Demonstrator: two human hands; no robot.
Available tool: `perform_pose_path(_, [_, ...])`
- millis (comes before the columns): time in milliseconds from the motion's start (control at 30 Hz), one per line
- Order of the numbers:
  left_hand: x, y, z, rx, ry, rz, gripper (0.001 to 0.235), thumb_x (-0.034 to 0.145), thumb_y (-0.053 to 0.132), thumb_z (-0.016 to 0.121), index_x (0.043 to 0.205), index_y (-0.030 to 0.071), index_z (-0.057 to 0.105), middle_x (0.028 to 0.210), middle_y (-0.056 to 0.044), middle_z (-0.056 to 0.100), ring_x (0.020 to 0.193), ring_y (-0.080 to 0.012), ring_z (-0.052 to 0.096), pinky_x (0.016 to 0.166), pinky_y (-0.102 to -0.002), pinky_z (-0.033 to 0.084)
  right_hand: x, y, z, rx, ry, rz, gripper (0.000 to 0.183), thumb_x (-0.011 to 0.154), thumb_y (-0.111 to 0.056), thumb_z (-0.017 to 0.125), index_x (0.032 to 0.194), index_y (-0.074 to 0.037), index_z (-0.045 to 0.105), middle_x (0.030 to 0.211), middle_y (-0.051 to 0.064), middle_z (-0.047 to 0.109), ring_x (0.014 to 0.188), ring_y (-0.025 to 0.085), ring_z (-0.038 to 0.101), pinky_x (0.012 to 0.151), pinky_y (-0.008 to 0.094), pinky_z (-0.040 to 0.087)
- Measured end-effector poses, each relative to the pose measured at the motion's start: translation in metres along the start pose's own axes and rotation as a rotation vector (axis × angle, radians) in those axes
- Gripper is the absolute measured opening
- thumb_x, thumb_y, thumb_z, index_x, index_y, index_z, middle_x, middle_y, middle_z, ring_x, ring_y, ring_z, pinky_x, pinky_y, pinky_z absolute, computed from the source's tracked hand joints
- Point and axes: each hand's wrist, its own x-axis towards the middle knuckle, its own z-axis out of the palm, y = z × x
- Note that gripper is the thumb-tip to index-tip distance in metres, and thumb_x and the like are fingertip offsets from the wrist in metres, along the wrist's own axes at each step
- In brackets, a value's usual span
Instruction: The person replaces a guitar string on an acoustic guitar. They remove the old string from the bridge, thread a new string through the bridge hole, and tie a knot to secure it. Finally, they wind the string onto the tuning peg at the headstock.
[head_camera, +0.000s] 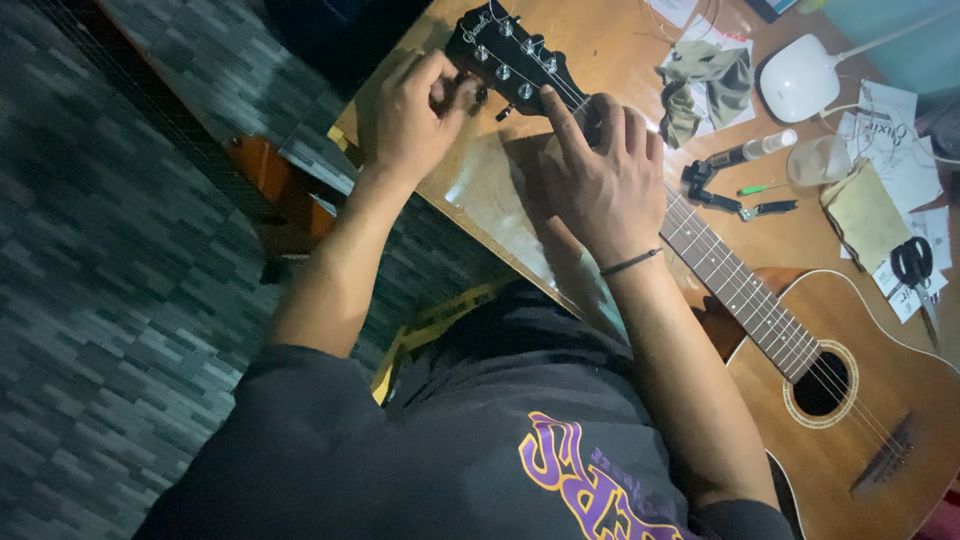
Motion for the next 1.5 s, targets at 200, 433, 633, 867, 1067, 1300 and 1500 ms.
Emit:
perform_pose_path(200, [0.002, 0.005, -0.005, 0.104, -0.042, 0.011, 0.042, 0.114, 0.032, 0.038, 0.085, 0.012, 0.061, 0.081, -0.006, 0.067, 0.073, -0.0222, 0.058, 0.071, -0.038, 0.041, 0.001, -0.002, -0.004, -0.006, -0.026, 0.010, 0.054, 0.102, -0.034, 0.066, 0.154, -0.032, 0.051, 0.124, 0.014, 0.060, 0.108, 0.035, 0.060, 0.083, 0.045, 0.052])
perform_pose_path(433, [0.004, 0.008, -0.014, -0.003, -0.109, -0.125, 0.033, 0.110, 0.036, 0.055, 0.096, 0.008, 0.064, 0.091, -0.009, 0.069, 0.081, -0.0245, 0.063, 0.065, -0.038, 0.044, 0.000, -0.001, -0.001, 0.005, -0.035, 0.008, 0.051, 0.106, -0.032, 0.062, 0.155, -0.030, 0.049, 0.123, 0.016, 0.061, 0.106, 0.035, 0.061, 0.083, 0.045, 0.052])
perform_pose_path(633, [0.006, 0.020, -0.019, -0.123, -0.184, -0.286, 0.014, 0.103, 0.018, 0.068, 0.104, 0.013, 0.055, 0.091, -0.005, 0.068, 0.079, -0.0178, 0.066, 0.063, -0.031, 0.051, 0.000, -0.001, -0.002, 0.000, -0.025, 0.008, 0.053, 0.104, -0.033, 0.065, 0.154, -0.030, 0.049, 0.122, 0.014, 0.061, 0.104, 0.033, 0.061, 0.081, 0.044, 0.052])
perform_pose_path(867, [0.012, 0.024, -0.020, -0.124, -0.185, -0.292, 0.048, 0.115, 0.047, 0.034, 0.089, 0.011, 0.053, 0.078, -0.018, 0.066, 0.079, -0.0382, 0.071, 0.067, -0.044, 0.055, -0.002, 0.003, 0.005, 0.092, -0.051, 0.025, 0.066, 0.089, -0.033, 0.074, 0.151, -0.026, 0.054, 0.115, 0.022, 0.063, 0.110, 0.042, 0.065, 0.084, 0.048, 0.052])
perform_pose_path(1067, [0.014, 0.021, -0.026, -0.120, -0.290, -0.396, 0.037, 0.112, 0.037, 0.049, 0.099, 0.007, 0.066, 0.086, -0.016, 0.069, 0.086, -0.0361, 0.071, 0.069, -0.046, 0.054, -0.001, 0.004, 0.004, 0.125, -0.080, 0.029, 0.068, 0.085, -0.032, 0.076, 0.150, -0.024, 0.056, 0.116, 0.023, 0.063, 0.110, 0.043, 0.064, 0.086, 0.049, 0.051])
perform_pose_path(1300, [0.008, 0.025, -0.014, -0.182, -0.155, -0.350, 0.018, 0.101, 0.020, 0.069, 0.101, 0.006, 0.059, 0.086, -0.019, 0.068, 0.083, -0.0420, 0.070, 0.066, -0.047, 0.053, -0.001, 0.004, 0.001, 0.115, -0.033, 0.024, 0.063, 0.088, -0.030, 0.074, 0.148, -0.024, 0.059, 0.111, 0.023, 0.064, 0.110, 0.042, 0.065, 0.084, 0.049, 0.052])
perform_pose_path(1500, [0.017, 0.024, -0.024, -0.100, -0.190, -0.355, 0.049, 0.114, 0.045, 0.034, 0.096, 0.009, 0.061, 0.088, -0.015, 0.067, 0.085, -0.0345, 0.070, 0.072, -0.045, 0.056, 0.000, 0.001, -0.001, 0.119, -0.040, 0.041, 0.060, 0.088, -0.031, 0.075, 0.147, -0.024, 0.060, 0.113, 0.022, 0.065, 0.111, 0.042, 0.065, 0.087, 0.050, 0.053])
